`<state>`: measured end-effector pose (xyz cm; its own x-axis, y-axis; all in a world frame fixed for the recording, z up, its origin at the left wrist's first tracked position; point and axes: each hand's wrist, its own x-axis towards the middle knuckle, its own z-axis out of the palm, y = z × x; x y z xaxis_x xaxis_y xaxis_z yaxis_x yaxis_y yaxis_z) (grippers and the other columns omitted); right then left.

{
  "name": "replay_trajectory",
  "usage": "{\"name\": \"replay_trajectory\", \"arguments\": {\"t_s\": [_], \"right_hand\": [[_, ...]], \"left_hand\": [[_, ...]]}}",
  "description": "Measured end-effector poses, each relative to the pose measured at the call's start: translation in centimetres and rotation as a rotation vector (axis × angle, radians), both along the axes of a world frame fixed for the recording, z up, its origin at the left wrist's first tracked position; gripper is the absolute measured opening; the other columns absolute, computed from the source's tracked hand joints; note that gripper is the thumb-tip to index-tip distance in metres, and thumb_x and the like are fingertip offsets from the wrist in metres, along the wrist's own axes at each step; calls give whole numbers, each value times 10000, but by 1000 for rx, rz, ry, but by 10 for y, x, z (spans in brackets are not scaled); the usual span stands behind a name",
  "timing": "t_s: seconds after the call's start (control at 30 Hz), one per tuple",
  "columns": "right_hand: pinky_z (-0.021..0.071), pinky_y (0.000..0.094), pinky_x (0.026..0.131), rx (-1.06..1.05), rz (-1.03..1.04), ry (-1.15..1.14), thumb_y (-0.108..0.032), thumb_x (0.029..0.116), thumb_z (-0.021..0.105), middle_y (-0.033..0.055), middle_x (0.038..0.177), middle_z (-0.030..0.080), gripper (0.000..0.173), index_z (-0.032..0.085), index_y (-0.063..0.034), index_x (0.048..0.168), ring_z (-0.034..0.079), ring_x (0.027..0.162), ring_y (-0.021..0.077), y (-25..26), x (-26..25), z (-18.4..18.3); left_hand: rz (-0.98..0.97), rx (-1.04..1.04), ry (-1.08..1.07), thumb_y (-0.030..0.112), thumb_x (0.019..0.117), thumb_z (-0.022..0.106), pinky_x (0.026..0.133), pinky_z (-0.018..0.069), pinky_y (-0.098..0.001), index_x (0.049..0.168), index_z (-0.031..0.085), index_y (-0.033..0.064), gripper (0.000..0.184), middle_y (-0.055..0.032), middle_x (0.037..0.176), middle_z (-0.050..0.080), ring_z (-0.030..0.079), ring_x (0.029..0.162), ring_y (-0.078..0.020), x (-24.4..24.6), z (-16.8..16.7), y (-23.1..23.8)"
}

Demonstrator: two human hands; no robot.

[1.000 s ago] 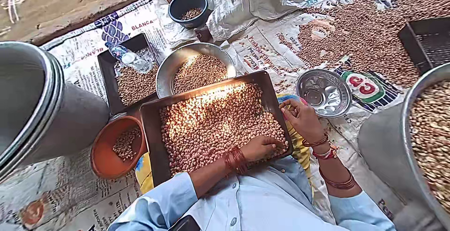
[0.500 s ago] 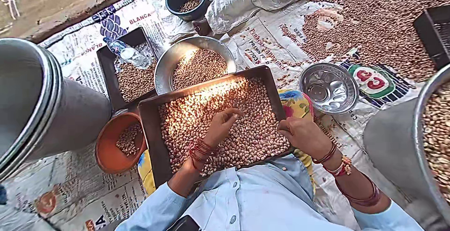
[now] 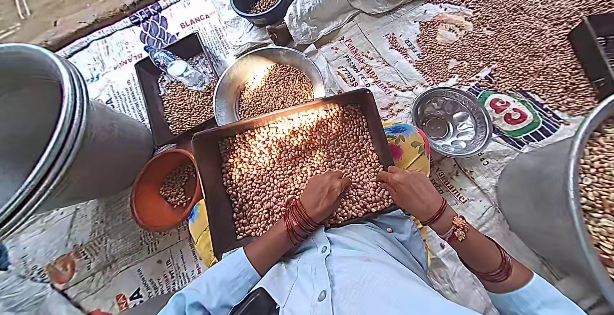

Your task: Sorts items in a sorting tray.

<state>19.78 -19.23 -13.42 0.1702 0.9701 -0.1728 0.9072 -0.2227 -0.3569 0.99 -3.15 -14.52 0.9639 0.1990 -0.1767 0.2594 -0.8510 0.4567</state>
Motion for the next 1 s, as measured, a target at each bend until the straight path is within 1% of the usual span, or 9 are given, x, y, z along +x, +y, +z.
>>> {"name": "replay_trajectory", "arguments": {"t_s": [0.1, 0.2, 0.3, 0.4, 0.47, 0.63, 0.7, 0.83, 1.0], "right_hand": [[510, 452, 571, 241, -81, 176, -184, 903, 635, 134, 768, 651, 198, 727, -29, 984, 640, 657, 288, -2, 16, -11], [390, 179, 572, 297, -323, 588, -163, 932, 517, -67, 736, 551, 166, 666, -91, 951, 471, 614, -18, -4, 31, -8], [367, 131, 507, 249, -405, 951, -91, 936, 386, -159, 660, 502, 269, 631, -165, 854, 425, 527, -65, -7, 39, -3], [310, 126, 482, 94, -260, 1039, -78, 923, 369, -187, 628, 483, 314, 657, -166, 830, 376, 511, -89, -18, 36, 4], [292, 158, 485, -96, -73, 965, -88, 946, 383, -155, 622, 469, 320, 688, -133, 861, 354, 513, -64, -29, 31, 11], [524, 556, 648, -291, 240, 365, -191, 1009, 588, 182, 818, 680, 201, 667, -49, 1128, 685, 738, 382, -66, -4, 5], [550, 559, 637, -228, 212, 226, -214, 994, 629, 193, 892, 708, 236, 659, -60, 1170, 719, 785, 403, -77, -15, -10], [533, 450, 473, 84, 235, 57, -223, 956, 617, 118, 730, 662, 164, 683, -85, 1013, 697, 608, 309, -83, -26, -36], [477, 440, 413, 88, 278, -34, -209, 915, 598, 114, 668, 634, 168, 715, -121, 997, 650, 525, 313, -81, -32, -34]], "left_hand": [[92, -265, -66, 191, 965, 578, 684, 546, -478, 1060, 731, 36, 238, -131, 848, 698, 669, 742, -277, 1, -2, 15], [181, -544, -184, 181, 944, 560, 541, 377, -218, 1053, 700, 27, 235, 36, 664, 516, 429, 556, -24, 1, -3, 25], [-85, -703, -133, 76, 991, 501, 701, 516, -288, 1090, 718, -21, 258, -104, 876, 712, 618, 722, -99, 2, 10, 11], [-334, -739, -30, -37, 1001, 468, 814, 546, -389, 1183, 718, -16, 310, -170, 926, 709, 668, 831, -228, 4, 11, -17], [-377, -688, 25, -79, 990, 462, 934, 541, -466, 1237, 698, -19, 347, -219, 1023, 720, 700, 978, -328, 3, 7, -29], [-382, -626, 32, -65, 997, 464, 990, 531, -479, 1315, 658, -24, 374, -240, 1122, 714, 698, 1070, -357, 2, -2, -31], [-381, -607, 82, -57, 1004, 464, 983, 531, -506, 1355, 650, 5, 402, -246, 1150, 710, 696, 1084, -373, 4, 0, -30], [-306, -569, 148, -93, 972, 440, 962, 519, -522, 1337, 691, 84, 477, -237, 1114, 708, 681, 1055, -377, 9, 3, -15], [92, -262, 80, -58, 989, 425, 971, 527, -543, 1367, 656, 74, 463, -227, 1207, 694, 682, 1111, -385, 9, 16, 11]]}}
